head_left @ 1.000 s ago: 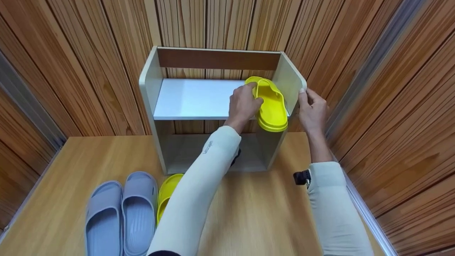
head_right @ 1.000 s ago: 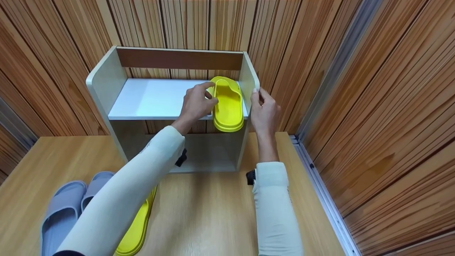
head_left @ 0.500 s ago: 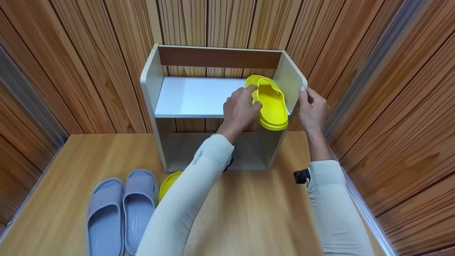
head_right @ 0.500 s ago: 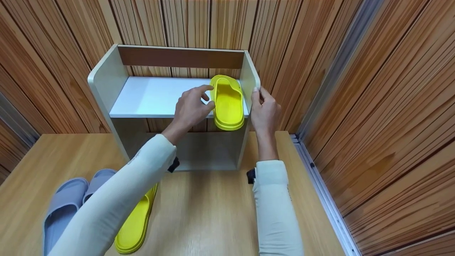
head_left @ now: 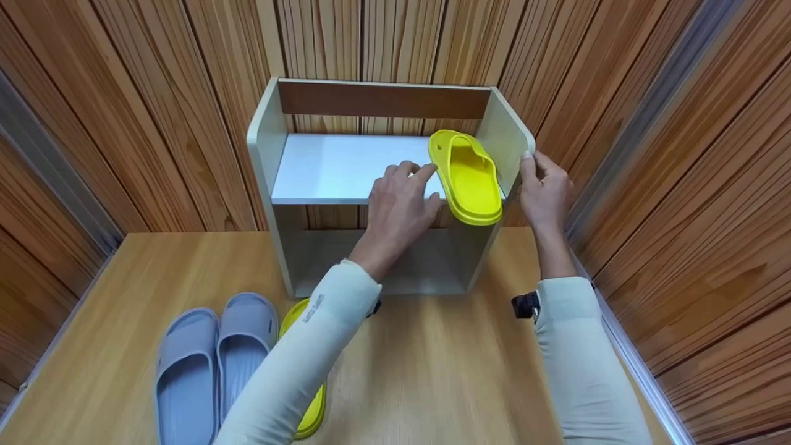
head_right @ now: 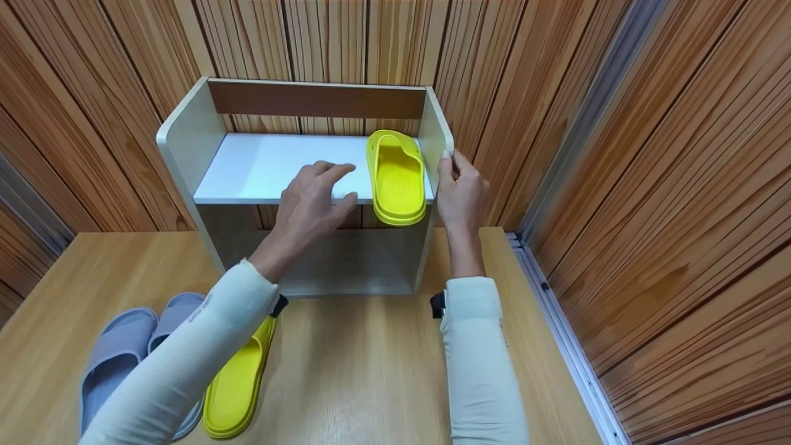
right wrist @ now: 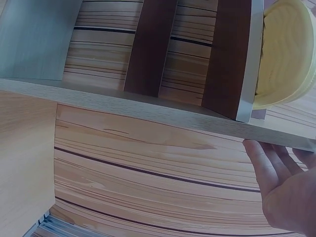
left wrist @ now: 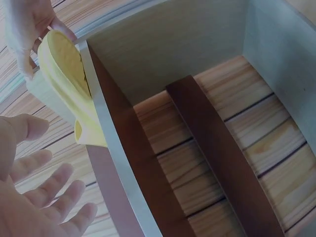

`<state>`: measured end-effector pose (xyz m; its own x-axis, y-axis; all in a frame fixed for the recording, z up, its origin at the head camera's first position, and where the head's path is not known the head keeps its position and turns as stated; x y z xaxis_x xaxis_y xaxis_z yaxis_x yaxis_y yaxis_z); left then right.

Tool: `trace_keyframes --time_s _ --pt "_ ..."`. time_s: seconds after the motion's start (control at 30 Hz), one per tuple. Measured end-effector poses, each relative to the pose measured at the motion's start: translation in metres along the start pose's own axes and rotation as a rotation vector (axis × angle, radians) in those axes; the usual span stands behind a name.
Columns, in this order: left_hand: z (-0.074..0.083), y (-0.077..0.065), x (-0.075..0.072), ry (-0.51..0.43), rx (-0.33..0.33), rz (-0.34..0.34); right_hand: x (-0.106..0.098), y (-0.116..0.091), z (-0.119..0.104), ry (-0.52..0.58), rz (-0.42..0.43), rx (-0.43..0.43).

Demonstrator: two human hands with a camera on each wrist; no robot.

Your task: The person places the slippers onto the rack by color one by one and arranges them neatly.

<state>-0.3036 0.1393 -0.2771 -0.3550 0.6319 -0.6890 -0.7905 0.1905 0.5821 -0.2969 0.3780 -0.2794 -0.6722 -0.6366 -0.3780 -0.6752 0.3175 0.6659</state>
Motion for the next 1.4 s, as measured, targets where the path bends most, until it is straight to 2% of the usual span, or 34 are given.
trace_keyframes --time_s 0.1,0.2,0.33,0.5,0.63,0.87,0.97,1.2,1.4 --pt "-0.006 -0.01 -0.006 0.064 0.043 0.056 0.001 -0.001 0.0 -0.014 -0.001 0.007" --pt "-0.013 -0.019 -0.01 0.117 0.065 0.07 0.001 -0.001 0.0 -0.037 0.003 0.012" --pt "-0.021 -0.029 -0.017 0.202 0.059 0.072 0.001 0.0 0.0 -0.035 0.006 0.004" --pt "-0.032 -0.043 -0.026 0.29 0.047 0.123 0.002 -0.001 0.002 -0.043 0.029 -0.024" --pt "-0.041 -0.056 -0.035 0.301 0.032 0.158 0.002 -0.002 0.003 -0.073 0.054 -0.035" --pt "-0.061 -0.078 -0.046 0.256 0.006 0.196 0.003 0.0 0.002 -0.083 0.055 -0.043" --pt "-0.072 -0.087 -0.05 0.243 -0.008 0.177 0.003 0.001 0.001 -0.08 0.055 -0.042" --pt "-0.092 -0.106 -0.049 0.27 -0.047 0.04 0.002 0.001 -0.001 -0.086 0.062 -0.041" --pt "-0.11 -0.126 -0.047 0.29 -0.111 -0.032 0.002 -0.001 0.0 -0.083 0.06 -0.024"
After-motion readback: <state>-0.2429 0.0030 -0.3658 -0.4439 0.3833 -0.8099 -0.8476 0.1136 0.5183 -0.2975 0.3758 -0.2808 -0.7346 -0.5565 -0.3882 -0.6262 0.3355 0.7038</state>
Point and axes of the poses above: each hand's wrist, its own y-axis towards the middle knuckle, its own x-axis out of the palm, z = x × y, the point moved 4 cm from there along y, towards the middle knuckle, and after that the axes turned 10 degrees about -x, right-handed, at the moved point
